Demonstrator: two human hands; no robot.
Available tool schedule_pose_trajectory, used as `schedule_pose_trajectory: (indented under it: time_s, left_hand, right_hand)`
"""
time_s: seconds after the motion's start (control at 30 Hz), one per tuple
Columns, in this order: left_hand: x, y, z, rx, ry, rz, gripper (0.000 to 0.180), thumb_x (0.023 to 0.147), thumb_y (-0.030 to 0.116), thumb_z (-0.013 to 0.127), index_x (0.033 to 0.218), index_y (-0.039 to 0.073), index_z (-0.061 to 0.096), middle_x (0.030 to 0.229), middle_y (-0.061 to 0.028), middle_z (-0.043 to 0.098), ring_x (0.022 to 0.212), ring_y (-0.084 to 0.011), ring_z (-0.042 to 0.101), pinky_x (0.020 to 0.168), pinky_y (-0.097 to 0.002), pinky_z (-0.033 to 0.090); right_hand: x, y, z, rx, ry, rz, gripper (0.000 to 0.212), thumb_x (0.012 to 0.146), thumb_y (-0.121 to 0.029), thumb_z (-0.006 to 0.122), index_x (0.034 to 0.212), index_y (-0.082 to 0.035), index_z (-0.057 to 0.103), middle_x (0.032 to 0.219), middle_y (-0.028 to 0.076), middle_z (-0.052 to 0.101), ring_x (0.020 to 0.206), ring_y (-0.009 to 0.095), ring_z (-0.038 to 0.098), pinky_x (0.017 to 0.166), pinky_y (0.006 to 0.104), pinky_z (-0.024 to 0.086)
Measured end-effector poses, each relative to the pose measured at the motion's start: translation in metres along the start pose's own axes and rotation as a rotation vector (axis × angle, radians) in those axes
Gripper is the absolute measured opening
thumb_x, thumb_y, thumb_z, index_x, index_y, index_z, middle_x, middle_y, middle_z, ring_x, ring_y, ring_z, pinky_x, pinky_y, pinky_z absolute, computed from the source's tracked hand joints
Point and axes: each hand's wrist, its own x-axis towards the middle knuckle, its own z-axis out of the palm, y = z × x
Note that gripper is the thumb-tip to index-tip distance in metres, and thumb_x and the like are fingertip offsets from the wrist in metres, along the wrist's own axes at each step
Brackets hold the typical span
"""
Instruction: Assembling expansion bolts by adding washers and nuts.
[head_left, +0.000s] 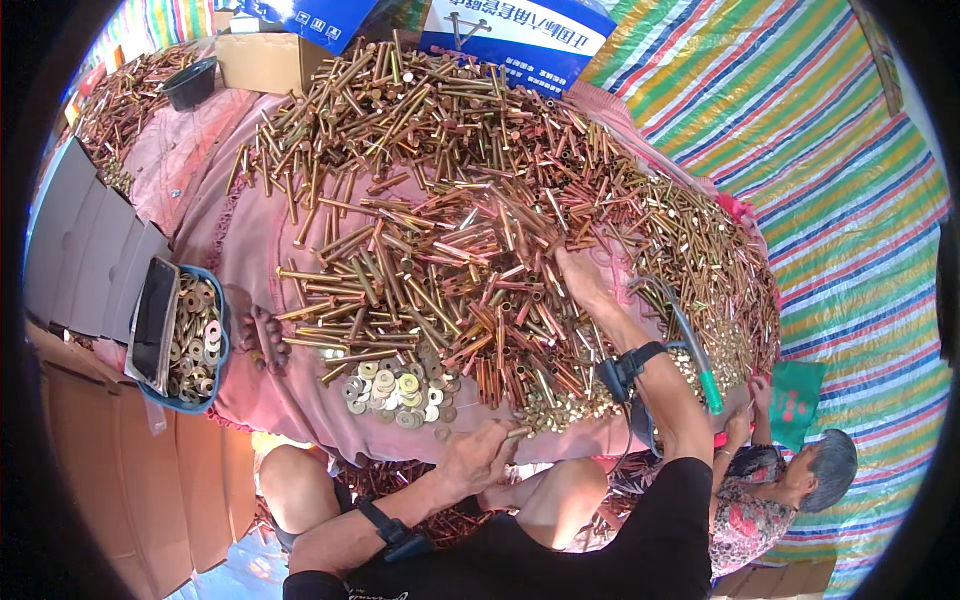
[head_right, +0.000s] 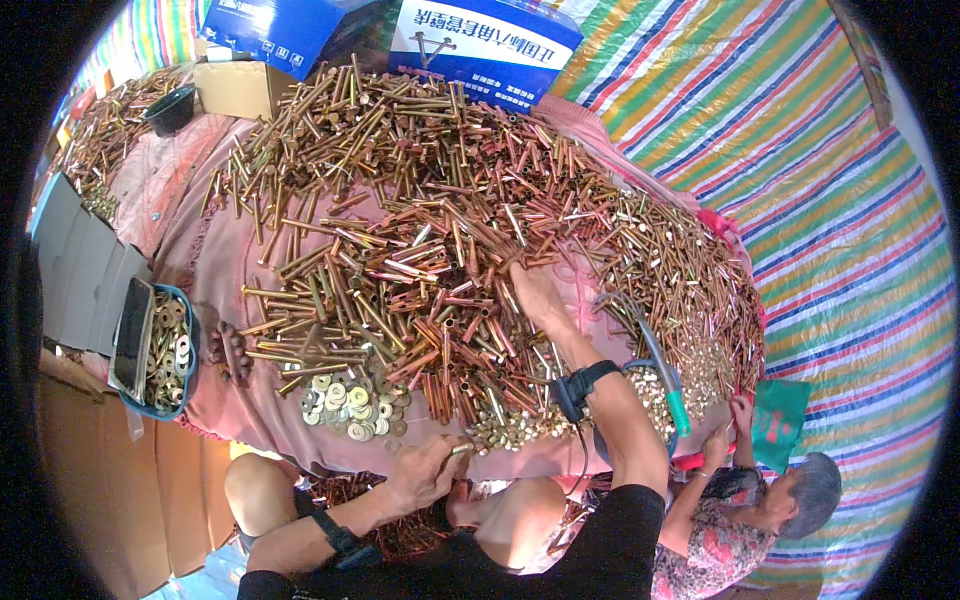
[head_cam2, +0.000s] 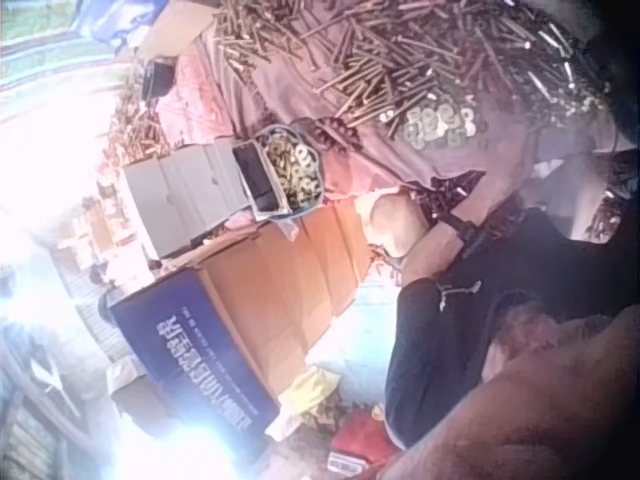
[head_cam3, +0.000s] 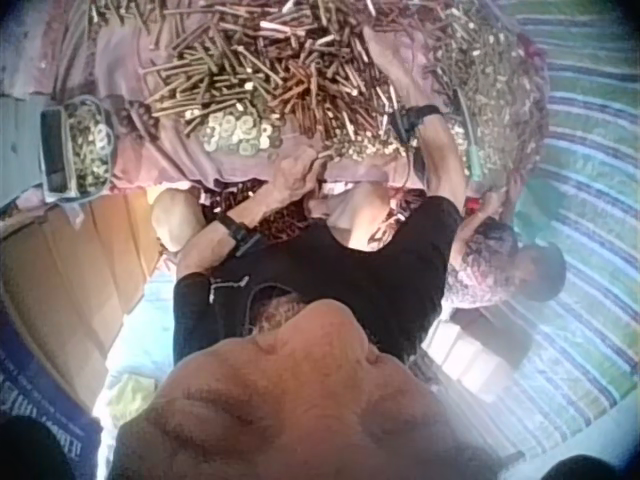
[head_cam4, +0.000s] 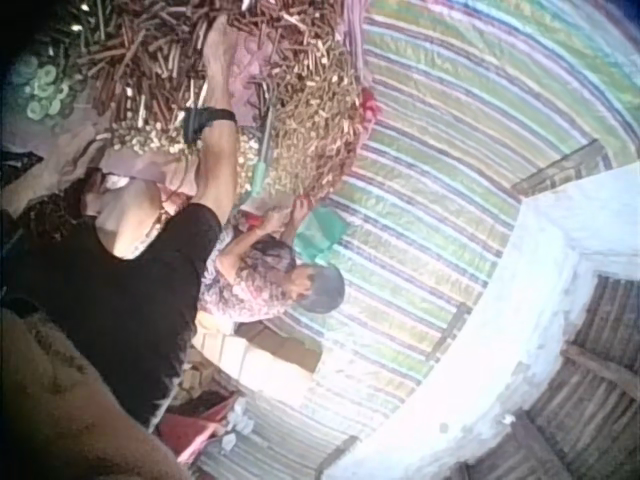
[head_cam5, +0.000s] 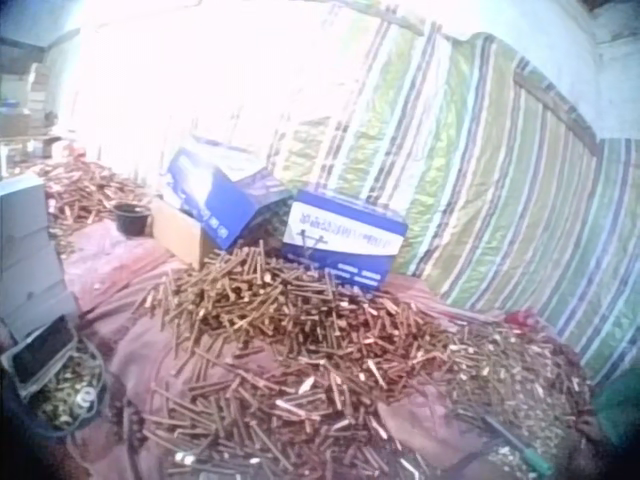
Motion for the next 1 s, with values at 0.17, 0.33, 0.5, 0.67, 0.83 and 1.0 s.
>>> schedule_pose_trajectory:
  time_s: [0.17,0.33,0.5,0.67,0.83,1.0]
  left_hand:
    - [0.001,0.002,0.0,0.005,0.021,0.01,0.02,0.095,0.006,0.067,0.115,0.006,0.065,0.088,-0.0139,0.068,0.071,-0.0321,0.07,0.058,-0.0407,0.055]
    - [0.003,-0.001,0.007,0.0,0.045,0.041,0.022,0.094,0.011,0.067,0.116,0.009,0.064,0.089,-0.0114,0.068,0.067,-0.0308,0.069,0.054,-0.0409,0.055]
    - [0.001,-0.003,0.006,0.002,0.035,0.045,0.023,0.093,0.009,0.067,0.116,0.01,0.064,0.087,-0.0122,0.068,0.07,-0.0323,0.069,0.056,-0.0418,0.055]
    - [0.003,-0.001,0.002,0.024,0.032,0.034,0.019,0.093,0.008,0.067,0.112,0.008,0.064,0.086,-0.0126,0.067,0.07,-0.0329,0.069,0.056,-0.0418,0.055]
    - [0.007,0.004,0.002,0.02,0.068,0.053,0.018,0.093,0.007,0.068,0.11,0.007,0.064,0.088,-0.0133,0.067,0.07,-0.0331,0.069,0.057,-0.042,0.055]
    - [0.003,0.0,0.002,0.026,0.125,0.067,0.015,0.094,0.009,0.068,0.108,0.007,0.063,0.091,-0.0134,0.067,0.071,-0.0334,0.069,0.056,-0.0424,0.055]
  right_hand:
    - [-0.052,-0.042,-0.006,-0.136,-0.128,0.016,0.087,0.097,-0.079,0.031,0.122,-0.003,0.068,0.116,0.027,0.071,0.116,0.044,0.065,0.099,0.0527,0.046]
    - [-0.058,-0.025,-0.002,-0.135,-0.189,-0.045,0.087,0.097,-0.08,0.027,0.129,-0.008,0.064,0.114,0.026,0.071,0.115,0.046,0.065,0.098,0.0532,0.048]
    - [-0.07,-0.02,0.006,-0.121,-0.255,-0.069,0.084,0.096,-0.081,0.027,0.098,-0.007,0.066,0.079,0.015,0.067,0.087,0.039,0.068,0.079,0.0531,0.048]
    - [-0.09,-0.028,0.007,-0.165,-0.155,-0.188,0.075,0.098,-0.074,0.034,0.097,-0.007,0.068,0.081,0.015,0.069,0.089,0.04,0.068,0.08,0.0534,0.049]
    - [-0.112,-0.037,-0.003,-0.104,-0.109,-0.384,0.064,0.1,-0.066,0.041,0.118,-0.008,0.063,0.11,0.02,0.067,0.107,0.043,0.062,0.091,0.0546,0.046]
    - [-0.124,-0.022,0.004,-0.169,-0.103,-0.486,0.069,0.102,-0.065,0.041,0.14,-0.009,0.056,0.132,0.018,0.063,0.126,0.04,0.057,0.104,0.052,0.043]
